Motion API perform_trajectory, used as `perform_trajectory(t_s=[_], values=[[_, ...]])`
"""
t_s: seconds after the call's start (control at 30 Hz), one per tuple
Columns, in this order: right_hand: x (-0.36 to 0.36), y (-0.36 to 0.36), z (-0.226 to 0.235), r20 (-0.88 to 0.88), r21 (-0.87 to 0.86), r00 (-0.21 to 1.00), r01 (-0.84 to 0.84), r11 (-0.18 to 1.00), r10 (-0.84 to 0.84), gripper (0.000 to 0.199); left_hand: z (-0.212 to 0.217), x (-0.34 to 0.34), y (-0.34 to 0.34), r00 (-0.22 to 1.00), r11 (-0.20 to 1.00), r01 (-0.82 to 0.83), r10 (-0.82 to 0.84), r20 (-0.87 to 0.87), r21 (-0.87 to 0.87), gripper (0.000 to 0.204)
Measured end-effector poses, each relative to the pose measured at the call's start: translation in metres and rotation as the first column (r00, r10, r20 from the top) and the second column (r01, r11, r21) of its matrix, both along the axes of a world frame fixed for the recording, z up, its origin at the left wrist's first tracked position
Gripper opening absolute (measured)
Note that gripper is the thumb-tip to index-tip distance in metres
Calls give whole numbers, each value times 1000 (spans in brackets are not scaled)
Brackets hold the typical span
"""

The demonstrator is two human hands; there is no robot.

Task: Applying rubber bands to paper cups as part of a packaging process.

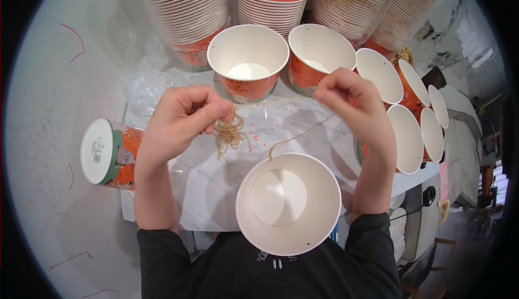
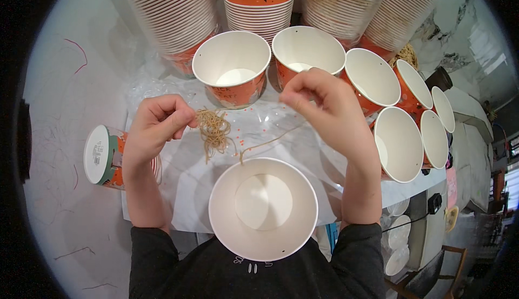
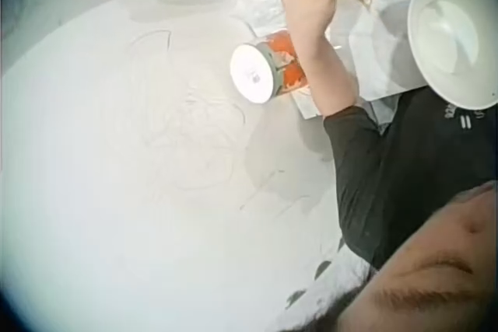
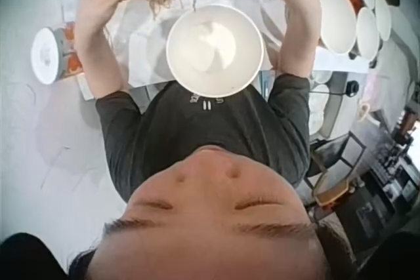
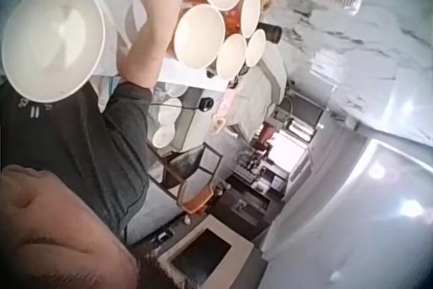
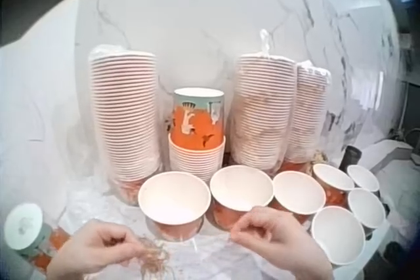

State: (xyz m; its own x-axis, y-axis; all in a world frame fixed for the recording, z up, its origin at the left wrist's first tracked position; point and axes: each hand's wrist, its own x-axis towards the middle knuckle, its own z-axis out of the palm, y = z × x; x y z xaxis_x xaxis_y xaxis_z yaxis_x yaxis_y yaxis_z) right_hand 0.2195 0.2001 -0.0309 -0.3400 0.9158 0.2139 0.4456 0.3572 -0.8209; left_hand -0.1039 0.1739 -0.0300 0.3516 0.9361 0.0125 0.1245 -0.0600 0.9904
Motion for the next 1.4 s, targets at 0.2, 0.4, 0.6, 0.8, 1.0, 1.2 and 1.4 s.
perform_trajectory(t_s=[0.2, 0.4, 0.6, 0.8, 1.0, 1.2, 1.4], values=[[-58, -19, -20, -258, 122, 897, -338, 933, 358, 34, -9, 31, -14, 996, 999, 43, -43, -75, 3, 20], [-66, -30, -23, -582, -310, 782, -467, 828, 223, 23, -8, 31, -19, 993, 992, -46, 58, -104, 118, 20], [-56, -30, -11, -259, -78, 923, -315, 946, 285, 7, 2, 44, -39, 927, 930, -17, 152, -343, 366, 20], [-28, -15, 4, -252, 198, 967, 14, 980, 37, 7, -7, 41, -82, 666, 554, 738, -502, -552, 387, 45], [-1, -29, 29, -391, 273, 917, 201, 941, -82, 5, -12, 71, -99, 284, 207, 958, -629, -724, 196, 62], [12, -45, 38, -410, 574, 904, 356, 737, -118, 7, -18, 65, -96, 532, 413, 844, -570, -626, 342, 41], [76, -108, 50, -640, 663, 751, 431, 612, 164, 25, 0, 59, -69, 557, 573, 783, -472, -684, 242, 49]])
